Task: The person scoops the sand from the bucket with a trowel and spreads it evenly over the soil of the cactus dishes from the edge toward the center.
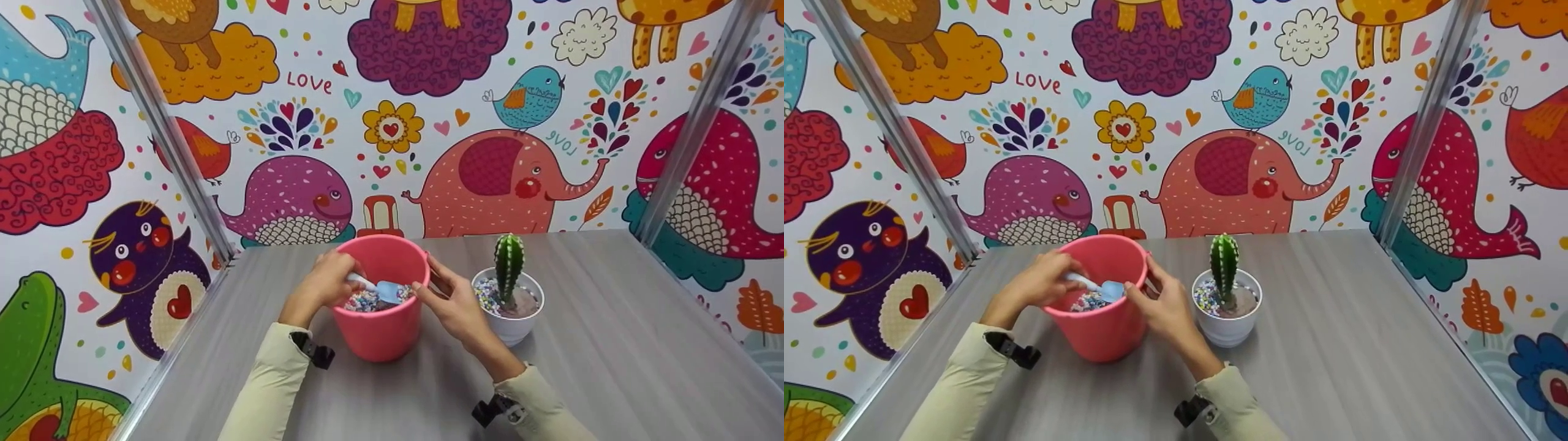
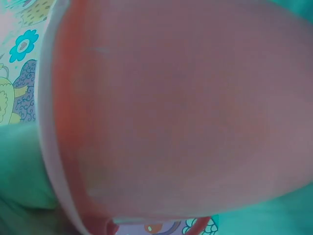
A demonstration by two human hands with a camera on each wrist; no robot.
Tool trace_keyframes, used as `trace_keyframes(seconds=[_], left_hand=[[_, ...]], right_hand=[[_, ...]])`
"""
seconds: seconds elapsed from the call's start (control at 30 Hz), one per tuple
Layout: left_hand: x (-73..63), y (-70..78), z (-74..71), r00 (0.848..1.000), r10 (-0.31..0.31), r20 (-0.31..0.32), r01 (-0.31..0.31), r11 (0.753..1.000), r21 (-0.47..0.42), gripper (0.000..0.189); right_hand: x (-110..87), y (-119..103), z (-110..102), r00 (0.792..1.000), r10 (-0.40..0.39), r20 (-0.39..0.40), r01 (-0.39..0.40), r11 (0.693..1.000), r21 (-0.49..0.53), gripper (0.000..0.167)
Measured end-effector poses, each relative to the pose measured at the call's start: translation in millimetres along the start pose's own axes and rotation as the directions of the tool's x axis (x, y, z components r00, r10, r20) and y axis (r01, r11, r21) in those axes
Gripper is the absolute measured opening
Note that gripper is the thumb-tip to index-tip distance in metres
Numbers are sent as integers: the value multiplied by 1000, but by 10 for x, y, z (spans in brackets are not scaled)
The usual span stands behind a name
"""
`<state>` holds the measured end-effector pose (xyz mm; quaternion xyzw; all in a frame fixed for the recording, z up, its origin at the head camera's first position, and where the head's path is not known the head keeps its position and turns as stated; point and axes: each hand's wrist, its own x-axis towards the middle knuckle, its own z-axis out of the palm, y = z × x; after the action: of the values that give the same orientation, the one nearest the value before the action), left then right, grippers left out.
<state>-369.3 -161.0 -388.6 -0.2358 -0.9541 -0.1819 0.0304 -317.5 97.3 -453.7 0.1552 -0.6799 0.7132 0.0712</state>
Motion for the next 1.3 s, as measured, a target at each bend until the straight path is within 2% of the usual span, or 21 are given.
trace_keyframes(seconds=[0.2, 0.4, 0.57, 0.8, 1.17, 1.3], left_hand=[[-22, -24, -11, 999, -27, -27, 25, 997, -76, 7], [-66, -39, -26, 995, -69, -73, 61, 991, -116, 7], [-118, -43, -30, 990, -118, -77, 104, 981, -161, 9], [-191, -4, -53, 986, -122, -114, 97, 974, -205, 11], [-311, 91, 18, 957, -190, -219, 136, 962, -239, 13], [-356, 116, 36, 948, -213, -237, 152, 956, -253, 15]], right_hand=[[1, 1, 17, 1000, -2, -11, 2, 1000, 6, 75], [4, 31, 29, 1000, -6, -19, 6, 1000, -11, 74], [2, 45, 28, 1000, -9, -23, 9, 1000, -12, 72], [-10, 26, 7, 1000, -13, -20, 12, 999, -40, 74], [-15, 49, -1, 1000, -23, -4, 23, 1000, -16, 76], [-18, 75, 1, 1000, -21, -5, 21, 1000, -14, 77]])
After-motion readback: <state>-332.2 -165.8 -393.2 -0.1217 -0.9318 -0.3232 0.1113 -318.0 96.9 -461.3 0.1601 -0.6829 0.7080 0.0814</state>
